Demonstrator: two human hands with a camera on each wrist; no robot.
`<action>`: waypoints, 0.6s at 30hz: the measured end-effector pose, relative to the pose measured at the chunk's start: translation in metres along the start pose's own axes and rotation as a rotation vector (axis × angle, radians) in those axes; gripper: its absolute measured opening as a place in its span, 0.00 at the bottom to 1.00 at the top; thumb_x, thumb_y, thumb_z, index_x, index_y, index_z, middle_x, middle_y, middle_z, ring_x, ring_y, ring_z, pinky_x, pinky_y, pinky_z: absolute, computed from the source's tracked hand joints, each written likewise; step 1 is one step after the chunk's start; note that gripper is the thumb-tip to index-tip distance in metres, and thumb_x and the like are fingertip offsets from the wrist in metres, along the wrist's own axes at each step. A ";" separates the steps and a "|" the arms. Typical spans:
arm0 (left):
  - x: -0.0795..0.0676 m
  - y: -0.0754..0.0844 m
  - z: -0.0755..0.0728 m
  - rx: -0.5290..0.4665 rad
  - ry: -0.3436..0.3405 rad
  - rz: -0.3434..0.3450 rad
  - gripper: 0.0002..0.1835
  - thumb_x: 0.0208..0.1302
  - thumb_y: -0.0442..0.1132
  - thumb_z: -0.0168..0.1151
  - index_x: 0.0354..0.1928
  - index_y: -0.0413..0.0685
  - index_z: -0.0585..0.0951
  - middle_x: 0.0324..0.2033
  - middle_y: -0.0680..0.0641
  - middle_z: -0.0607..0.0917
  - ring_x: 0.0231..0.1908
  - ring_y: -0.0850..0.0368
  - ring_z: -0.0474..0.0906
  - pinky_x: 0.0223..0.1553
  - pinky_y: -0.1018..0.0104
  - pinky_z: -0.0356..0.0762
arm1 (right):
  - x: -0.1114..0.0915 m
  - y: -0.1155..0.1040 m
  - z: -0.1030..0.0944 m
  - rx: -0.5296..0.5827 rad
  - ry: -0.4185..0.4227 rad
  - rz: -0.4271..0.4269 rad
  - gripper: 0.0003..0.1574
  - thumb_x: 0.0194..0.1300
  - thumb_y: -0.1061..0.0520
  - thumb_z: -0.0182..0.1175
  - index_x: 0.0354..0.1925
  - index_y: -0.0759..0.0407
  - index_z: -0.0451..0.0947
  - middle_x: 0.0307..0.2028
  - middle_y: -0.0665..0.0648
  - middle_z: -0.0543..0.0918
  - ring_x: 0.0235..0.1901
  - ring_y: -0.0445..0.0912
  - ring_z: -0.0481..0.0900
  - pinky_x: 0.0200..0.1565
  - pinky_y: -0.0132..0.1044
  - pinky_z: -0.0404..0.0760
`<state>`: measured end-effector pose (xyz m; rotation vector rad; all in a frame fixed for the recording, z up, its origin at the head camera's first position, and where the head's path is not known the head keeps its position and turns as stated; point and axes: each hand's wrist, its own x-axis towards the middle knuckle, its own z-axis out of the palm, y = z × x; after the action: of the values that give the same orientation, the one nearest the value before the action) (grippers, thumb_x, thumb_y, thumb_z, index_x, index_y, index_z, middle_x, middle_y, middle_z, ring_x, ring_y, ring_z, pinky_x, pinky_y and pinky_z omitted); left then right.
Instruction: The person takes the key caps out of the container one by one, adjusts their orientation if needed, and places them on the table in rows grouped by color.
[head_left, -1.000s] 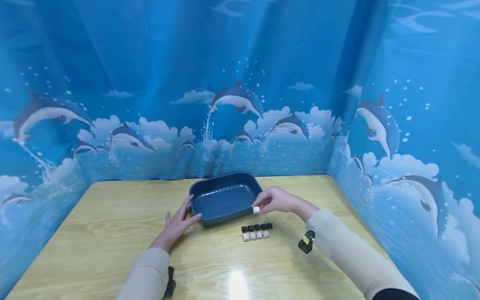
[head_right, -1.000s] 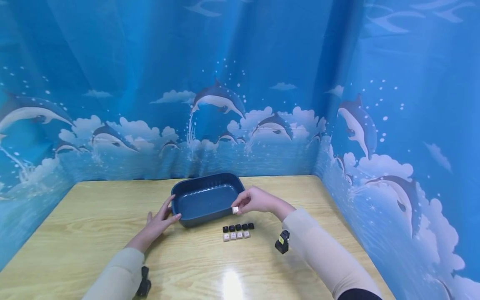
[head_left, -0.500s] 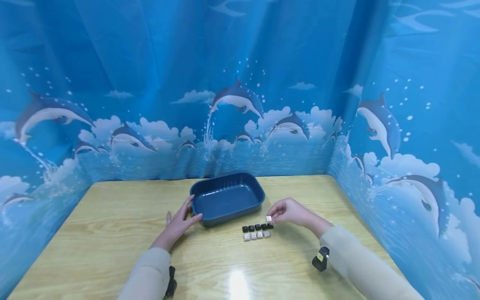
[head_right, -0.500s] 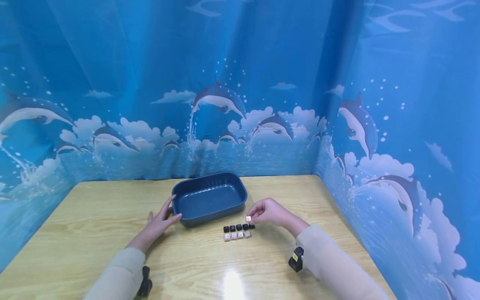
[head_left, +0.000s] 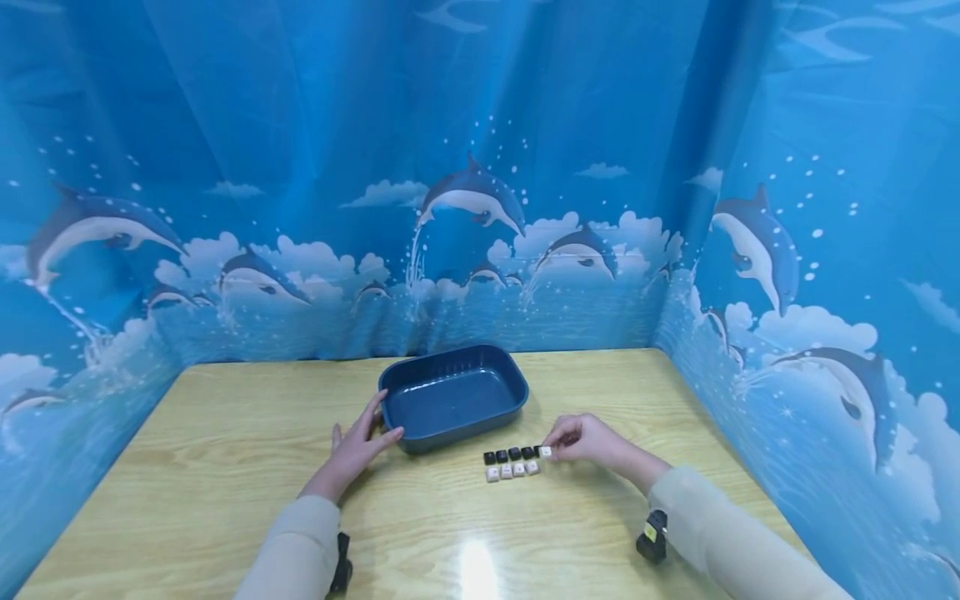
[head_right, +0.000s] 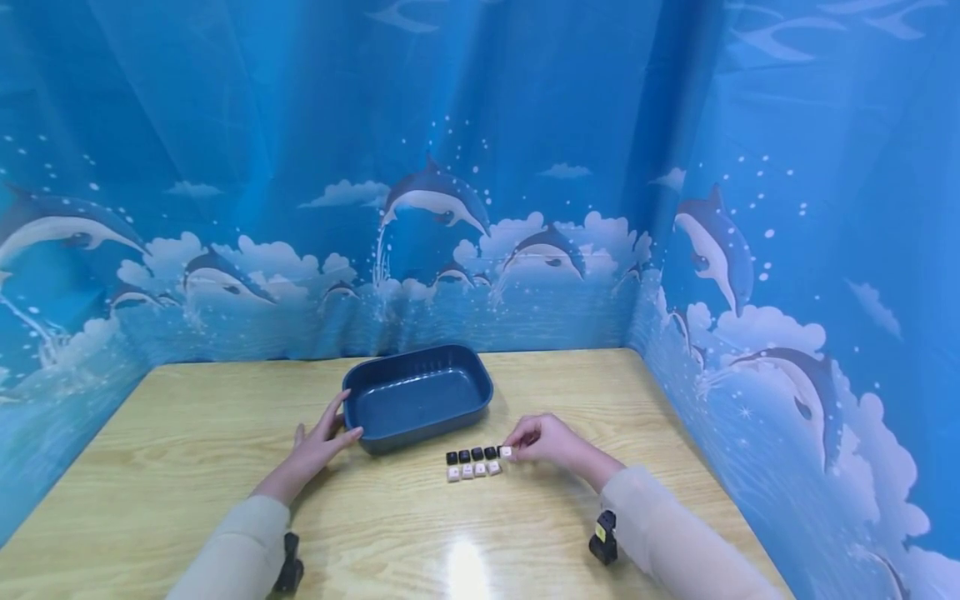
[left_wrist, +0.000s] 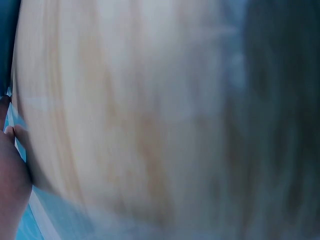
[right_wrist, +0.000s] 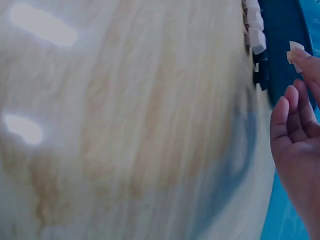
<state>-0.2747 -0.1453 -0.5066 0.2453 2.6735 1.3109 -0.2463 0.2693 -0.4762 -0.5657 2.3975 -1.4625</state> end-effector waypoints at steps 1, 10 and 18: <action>0.000 0.000 0.000 0.000 0.001 0.001 0.45 0.68 0.58 0.58 0.78 0.59 0.45 0.70 0.35 0.61 0.71 0.35 0.50 0.64 0.36 0.13 | -0.001 0.002 0.000 0.004 0.004 0.003 0.14 0.52 0.68 0.70 0.39 0.70 0.84 0.34 0.58 0.83 0.32 0.42 0.78 0.35 0.31 0.81; 0.001 0.000 0.000 0.005 0.006 0.000 0.45 0.68 0.58 0.58 0.78 0.59 0.45 0.70 0.35 0.62 0.71 0.35 0.51 0.64 0.36 0.13 | -0.002 0.019 0.005 -0.031 0.013 0.037 0.12 0.51 0.66 0.72 0.37 0.68 0.85 0.31 0.55 0.83 0.31 0.42 0.78 0.35 0.30 0.80; 0.001 0.000 0.001 0.008 0.019 0.000 0.45 0.67 0.57 0.59 0.78 0.59 0.47 0.70 0.35 0.62 0.71 0.35 0.50 0.64 0.36 0.13 | 0.001 0.024 0.008 -0.055 0.013 0.052 0.13 0.49 0.67 0.73 0.37 0.66 0.86 0.28 0.54 0.81 0.28 0.41 0.76 0.31 0.29 0.78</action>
<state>-0.2759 -0.1446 -0.5071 0.2353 2.6947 1.3095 -0.2477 0.2724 -0.5014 -0.5033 2.4500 -1.3868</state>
